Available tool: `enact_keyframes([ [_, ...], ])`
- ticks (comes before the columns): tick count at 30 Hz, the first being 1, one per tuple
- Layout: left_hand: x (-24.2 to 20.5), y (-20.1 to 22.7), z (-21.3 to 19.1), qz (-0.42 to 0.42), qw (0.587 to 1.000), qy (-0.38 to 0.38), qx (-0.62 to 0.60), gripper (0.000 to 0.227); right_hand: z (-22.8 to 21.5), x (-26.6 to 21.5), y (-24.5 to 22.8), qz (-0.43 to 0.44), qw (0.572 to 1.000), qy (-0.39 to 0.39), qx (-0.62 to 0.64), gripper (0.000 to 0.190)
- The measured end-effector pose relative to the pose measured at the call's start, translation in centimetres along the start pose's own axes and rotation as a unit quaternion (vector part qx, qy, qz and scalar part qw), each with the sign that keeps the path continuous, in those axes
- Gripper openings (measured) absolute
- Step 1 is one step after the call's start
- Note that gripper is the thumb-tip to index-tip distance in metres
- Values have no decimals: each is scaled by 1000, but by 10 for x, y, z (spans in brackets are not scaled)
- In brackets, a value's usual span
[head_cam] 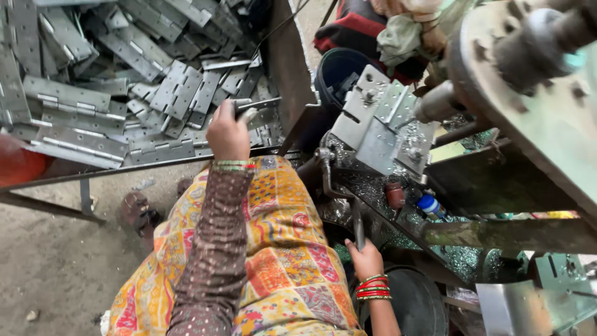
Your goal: The person repeatedly picks metal hinge parts from a nearby bin, places them into a press machine, operates the lever to process them, and then removes the finished parts. The processed items are placed into a container on the floor.
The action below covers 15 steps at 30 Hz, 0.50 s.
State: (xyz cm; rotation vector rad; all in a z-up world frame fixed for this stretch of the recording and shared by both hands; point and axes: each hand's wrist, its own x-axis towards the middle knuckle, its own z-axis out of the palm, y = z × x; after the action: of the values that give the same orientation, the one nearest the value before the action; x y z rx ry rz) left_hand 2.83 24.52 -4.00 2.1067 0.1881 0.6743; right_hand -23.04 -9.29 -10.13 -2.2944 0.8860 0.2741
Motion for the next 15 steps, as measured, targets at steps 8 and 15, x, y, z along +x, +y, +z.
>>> enact_keyframes([
  [8,-66,114,5,403,914,-40,33,21,8,10,23,-60,997,25,-47,48],
  [15,-127,173,91,505,832,-208,97,33,12,11,23,-93,991,35,-85,48],
])
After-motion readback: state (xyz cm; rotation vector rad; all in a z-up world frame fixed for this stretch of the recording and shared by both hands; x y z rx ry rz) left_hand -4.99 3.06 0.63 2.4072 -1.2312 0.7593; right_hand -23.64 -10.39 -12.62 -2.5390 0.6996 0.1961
